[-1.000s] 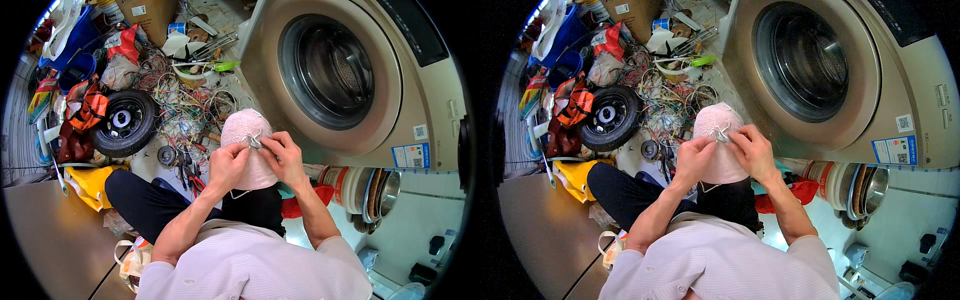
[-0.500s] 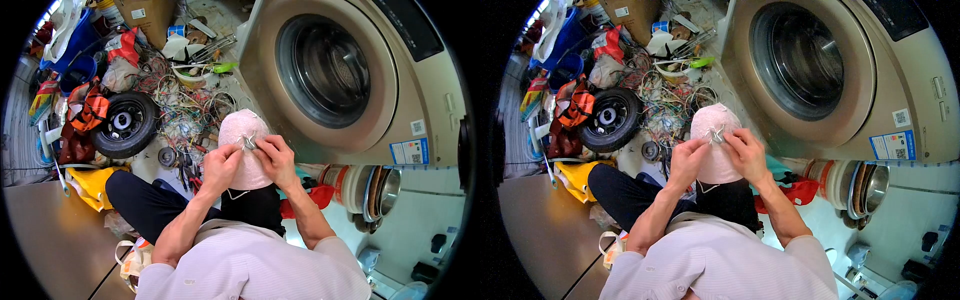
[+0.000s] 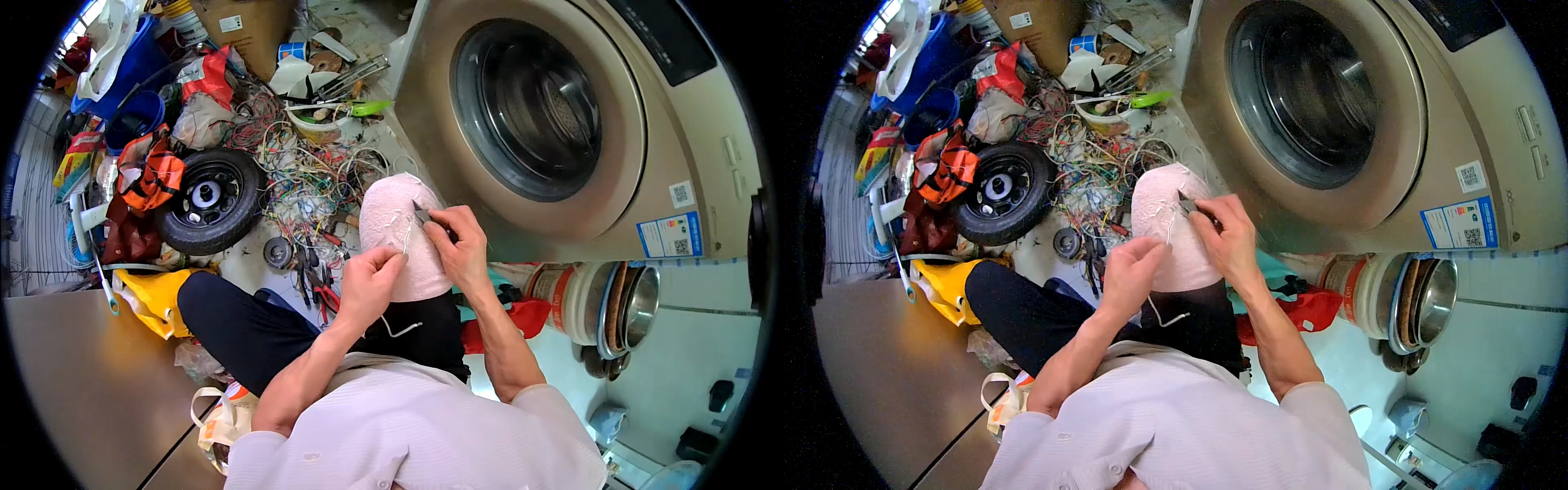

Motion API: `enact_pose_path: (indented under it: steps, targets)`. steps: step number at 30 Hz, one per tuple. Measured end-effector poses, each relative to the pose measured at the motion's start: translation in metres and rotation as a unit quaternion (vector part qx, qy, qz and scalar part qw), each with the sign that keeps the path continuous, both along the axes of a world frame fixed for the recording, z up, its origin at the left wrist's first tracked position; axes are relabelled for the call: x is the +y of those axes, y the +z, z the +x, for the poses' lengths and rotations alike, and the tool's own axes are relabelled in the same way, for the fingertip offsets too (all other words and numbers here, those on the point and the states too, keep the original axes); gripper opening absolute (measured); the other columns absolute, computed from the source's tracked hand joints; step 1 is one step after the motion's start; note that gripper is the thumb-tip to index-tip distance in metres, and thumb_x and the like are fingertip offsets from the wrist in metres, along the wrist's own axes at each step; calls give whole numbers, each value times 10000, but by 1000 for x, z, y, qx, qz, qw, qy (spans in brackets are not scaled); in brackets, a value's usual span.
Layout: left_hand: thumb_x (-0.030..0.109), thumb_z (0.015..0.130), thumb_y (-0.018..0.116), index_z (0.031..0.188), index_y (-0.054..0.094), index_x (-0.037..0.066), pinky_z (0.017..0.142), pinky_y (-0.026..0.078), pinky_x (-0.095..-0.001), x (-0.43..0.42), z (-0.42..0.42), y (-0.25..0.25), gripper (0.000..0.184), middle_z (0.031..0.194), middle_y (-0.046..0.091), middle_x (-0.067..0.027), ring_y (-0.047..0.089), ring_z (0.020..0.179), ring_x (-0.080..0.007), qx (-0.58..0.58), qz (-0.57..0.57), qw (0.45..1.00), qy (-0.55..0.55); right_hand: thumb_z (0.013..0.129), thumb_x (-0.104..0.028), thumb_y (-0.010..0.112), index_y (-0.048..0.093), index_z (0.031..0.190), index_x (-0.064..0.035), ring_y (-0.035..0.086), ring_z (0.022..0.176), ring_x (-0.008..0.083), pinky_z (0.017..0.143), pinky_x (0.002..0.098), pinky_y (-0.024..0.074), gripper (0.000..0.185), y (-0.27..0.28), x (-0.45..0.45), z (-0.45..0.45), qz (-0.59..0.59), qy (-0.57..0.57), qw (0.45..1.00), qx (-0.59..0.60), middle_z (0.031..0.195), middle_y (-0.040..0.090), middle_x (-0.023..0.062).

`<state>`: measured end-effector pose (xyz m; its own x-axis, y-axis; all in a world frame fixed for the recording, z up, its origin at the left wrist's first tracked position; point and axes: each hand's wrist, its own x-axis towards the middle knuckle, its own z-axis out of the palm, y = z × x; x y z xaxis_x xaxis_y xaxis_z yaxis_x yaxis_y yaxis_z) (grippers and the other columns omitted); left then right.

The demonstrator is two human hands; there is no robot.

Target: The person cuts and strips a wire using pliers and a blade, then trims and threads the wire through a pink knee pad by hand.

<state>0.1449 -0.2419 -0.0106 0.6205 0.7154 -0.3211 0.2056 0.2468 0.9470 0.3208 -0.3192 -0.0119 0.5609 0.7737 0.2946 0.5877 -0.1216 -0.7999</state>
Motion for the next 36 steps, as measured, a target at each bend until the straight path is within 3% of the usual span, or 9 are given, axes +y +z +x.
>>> enact_pose_path:
  steps: [1, 3, 5, 8, 13, 19, 24, 30, 36]
  targets:
    - [180, 924, 669, 999, 740, -48, 658, 487, -257, 0, 0, -1, 249, 825, 715, 0, 612, 724, -79, 0, 4, 1000, -1, 869, -86, 742, 720, 1063, -8, 635, 814, 184, 705, 288, 496, 210, -4, -2, 3, 4, -1, 1000, 0, 969, 652, 101]
    - [172, 931, 654, 994, 742, -30, 643, 470, -242, 3, 1, -1, 229, 815, 703, 4, 597, 714, -66, -23, -29, 999, -1, 868, -86, 741, 718, 1065, -4, 612, 812, 156, 717, 282, 489, 215, -5, -3, 10, -18, -60, 972, 225, 967, 645, 91]
    - [165, 921, 662, 971, 744, -35, 635, 471, -254, 6, 3, 4, 221, 771, 695, -4, 586, 695, -64, -8, -7, 1000, 7, 861, -71, 739, 717, 1069, -1, 609, 810, 156, 724, 277, 486, 220, 2, -7, 13, -30, -73, 971, 227, 966, 642, 88]
    - [153, 910, 668, 947, 745, -41, 623, 467, -260, 12, 6, -3, 212, 734, 686, -3, 571, 674, -59, -4, -20, 1000, 9, 849, -77, 755, 723, 1070, -7, 627, 814, 175, 702, 284, 497, 234, 19, -11, 12, 3, -1, 1000, 30, 975, 642, 97]
    - [145, 906, 665, 947, 744, -38, 615, 460, -246, 11, 10, -9, 204, 746, 687, 8, 568, 673, -51, -42, -72, 996, 12, 805, -44, 780, 735, 1052, -22, 645, 843, 227, 714, 305, 514, 253, 32, -15, 5, -41, 58, 997, -7, 971, 637, 111]
    - [149, 905, 667, 949, 743, -34, 592, 464, -263, 9, 11, -11, 203, 711, 684, -5, 567, 645, -55, -23, -43, 999, 13, 832, -134, 779, 727, 1047, -56, 659, 727, 265, 656, 356, 536, 234, 23, -15, 2, -66, 89, 990, -92, 966, 639, 105]
    - [151, 902, 662, 975, 747, 7, 596, 498, -316, 9, 12, 4, 182, 709, 700, -146, 653, 617, -139, 37, 118, 992, 2, 833, -144, 778, 718, 1041, -59, 659, 739, 288, 659, 373, 538, 232, 23, -12, 0, -63, 95, 988, -99, 951, 632, 108]
    - [152, 897, 667, 956, 747, 25, 620, 529, -377, 7, 13, 4, 162, 772, 700, -195, 710, 672, -306, 49, 204, 978, -7, 826, -132, 777, 712, 1043, -58, 661, 765, 300, 666, 374, 540, 238, 18, -10, 8, -48, 121, 984, -119, 944, 635, 109]
    - [148, 900, 656, 959, 750, 40, 631, 538, -401, 11, 11, 3, 155, 801, 697, -201, 703, 715, -358, 62, 261, 963, -19, 802, -97, 791, 722, 1032, -32, 659, 756, 290, 657, 363, 540, 249, 14, -7, 13, -39, 141, 983, -113, 936, 646, 112]
